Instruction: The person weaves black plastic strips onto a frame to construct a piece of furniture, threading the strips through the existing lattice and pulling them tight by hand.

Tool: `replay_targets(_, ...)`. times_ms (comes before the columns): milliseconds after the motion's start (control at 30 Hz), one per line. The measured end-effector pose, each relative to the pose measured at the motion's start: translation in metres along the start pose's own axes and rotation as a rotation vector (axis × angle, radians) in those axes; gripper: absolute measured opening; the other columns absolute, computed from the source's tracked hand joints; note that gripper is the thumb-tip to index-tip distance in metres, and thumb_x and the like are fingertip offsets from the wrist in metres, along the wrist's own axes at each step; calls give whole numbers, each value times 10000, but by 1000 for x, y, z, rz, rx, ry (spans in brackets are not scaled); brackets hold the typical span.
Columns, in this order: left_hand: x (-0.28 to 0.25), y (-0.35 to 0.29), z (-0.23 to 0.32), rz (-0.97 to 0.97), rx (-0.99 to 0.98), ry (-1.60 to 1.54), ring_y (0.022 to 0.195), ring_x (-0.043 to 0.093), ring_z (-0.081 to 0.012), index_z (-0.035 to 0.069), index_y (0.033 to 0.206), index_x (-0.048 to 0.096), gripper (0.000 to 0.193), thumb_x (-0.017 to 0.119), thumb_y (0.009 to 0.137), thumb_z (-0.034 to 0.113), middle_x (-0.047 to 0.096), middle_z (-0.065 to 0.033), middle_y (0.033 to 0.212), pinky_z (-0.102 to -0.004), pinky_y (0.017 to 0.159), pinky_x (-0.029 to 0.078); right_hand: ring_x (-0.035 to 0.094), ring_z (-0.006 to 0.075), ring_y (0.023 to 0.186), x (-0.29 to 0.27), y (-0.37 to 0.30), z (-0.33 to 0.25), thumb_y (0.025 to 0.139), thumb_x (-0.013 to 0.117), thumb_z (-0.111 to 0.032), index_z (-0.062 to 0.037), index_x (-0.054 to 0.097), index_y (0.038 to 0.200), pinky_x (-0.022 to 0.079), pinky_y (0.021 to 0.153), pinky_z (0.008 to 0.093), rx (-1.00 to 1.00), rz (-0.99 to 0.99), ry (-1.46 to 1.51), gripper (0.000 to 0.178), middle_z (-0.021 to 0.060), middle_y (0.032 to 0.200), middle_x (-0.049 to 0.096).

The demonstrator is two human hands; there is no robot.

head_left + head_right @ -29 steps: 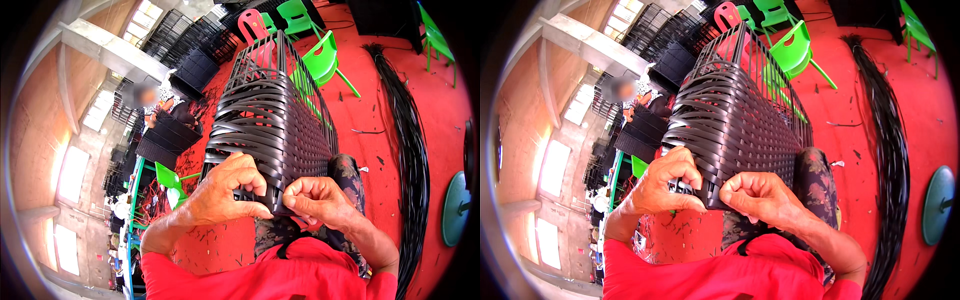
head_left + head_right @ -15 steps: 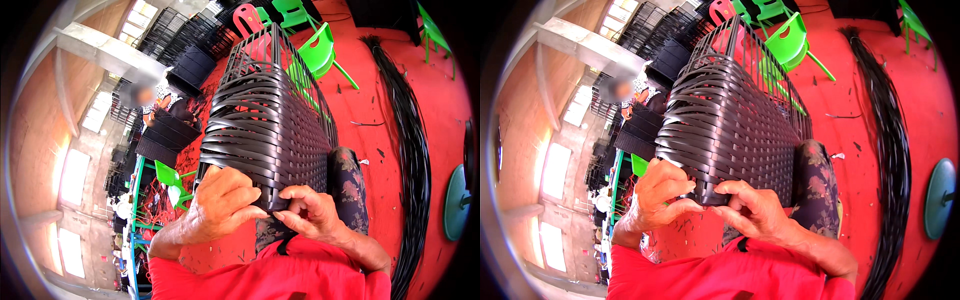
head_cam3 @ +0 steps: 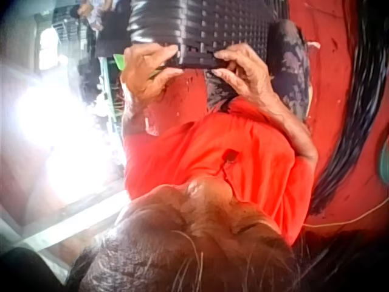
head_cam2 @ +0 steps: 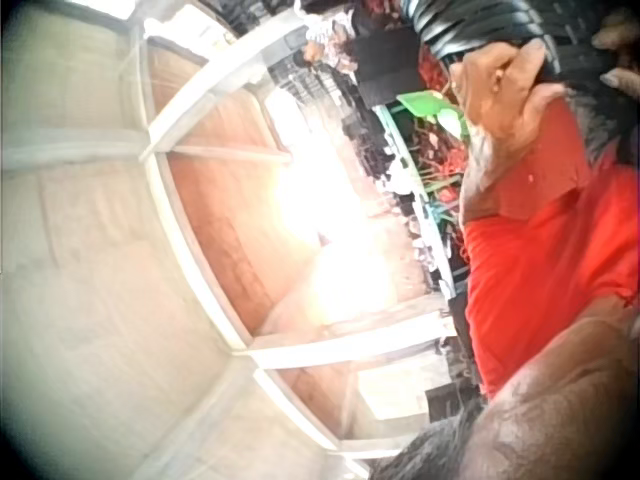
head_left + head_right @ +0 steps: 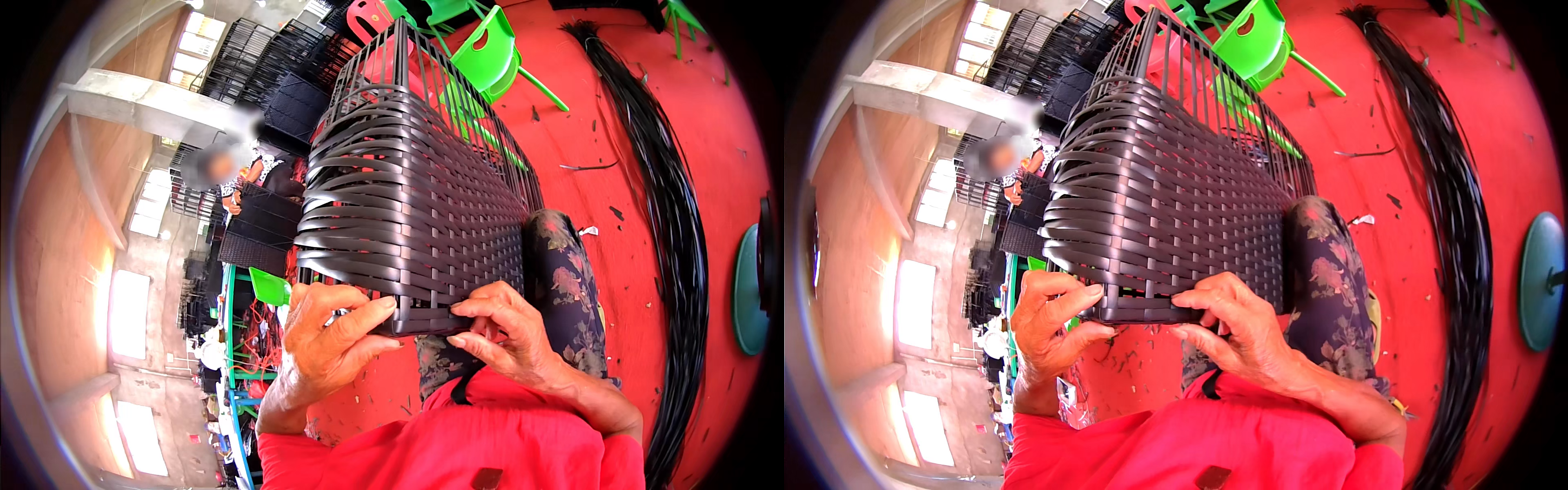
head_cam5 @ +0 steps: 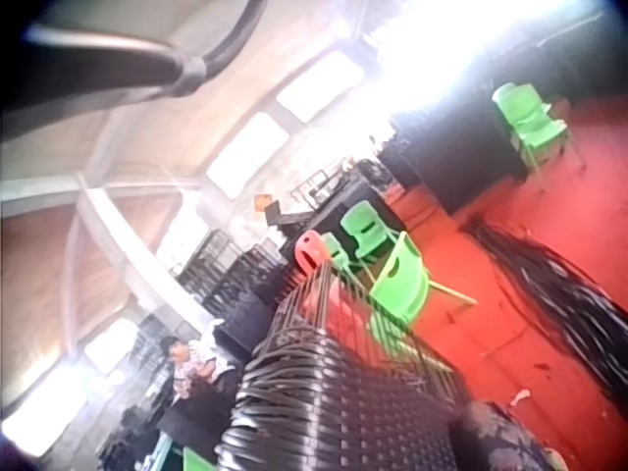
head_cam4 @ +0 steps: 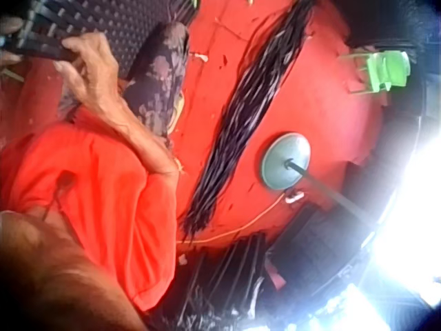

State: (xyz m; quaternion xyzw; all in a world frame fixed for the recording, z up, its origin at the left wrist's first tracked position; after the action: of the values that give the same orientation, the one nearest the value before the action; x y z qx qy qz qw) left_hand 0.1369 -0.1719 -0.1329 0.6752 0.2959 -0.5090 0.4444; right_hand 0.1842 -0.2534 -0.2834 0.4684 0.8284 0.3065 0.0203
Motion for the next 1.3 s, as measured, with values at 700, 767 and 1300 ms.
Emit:
replay_targets(700,-8,-57,-53,282,-194,-202,880,525,-214,98,1039,620,477,784,625,269,552,-43,968,-339,755,388,524,172,662,26,40,-79,596,829,-226,-38,594,1036,438,545,269,-315,-102,-573,533,84,836,540)
replay_targets(767,-6,-52,-53,243,-174,-198,896,512,-216,103,1030,629,464,775,629,286,542,-32,979,-341,786,370,518,180,655,41,50,-94,591,828,-231,-44,600,1032,426,534,278,-385,-165,-688,530,72,821,537)
replay_targets(1300,1,-14,-74,-21,40,-637,815,545,-223,57,836,628,153,711,716,104,531,-55,838,-331,716,443,518,173,648,59,58,-98,641,804,-118,-22,603,985,447,469,259,-269,-242,-842,409,85,824,499)
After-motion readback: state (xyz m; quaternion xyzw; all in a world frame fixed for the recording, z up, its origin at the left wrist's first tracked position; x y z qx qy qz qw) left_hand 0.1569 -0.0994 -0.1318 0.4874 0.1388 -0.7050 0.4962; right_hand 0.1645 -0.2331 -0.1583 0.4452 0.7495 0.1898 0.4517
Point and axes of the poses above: each hand's wrist, its own y-axis towards the middle knuckle, its own x-axis out of the palm, z = x × y, the point moved 10 cm from there along y, towards the middle knuckle
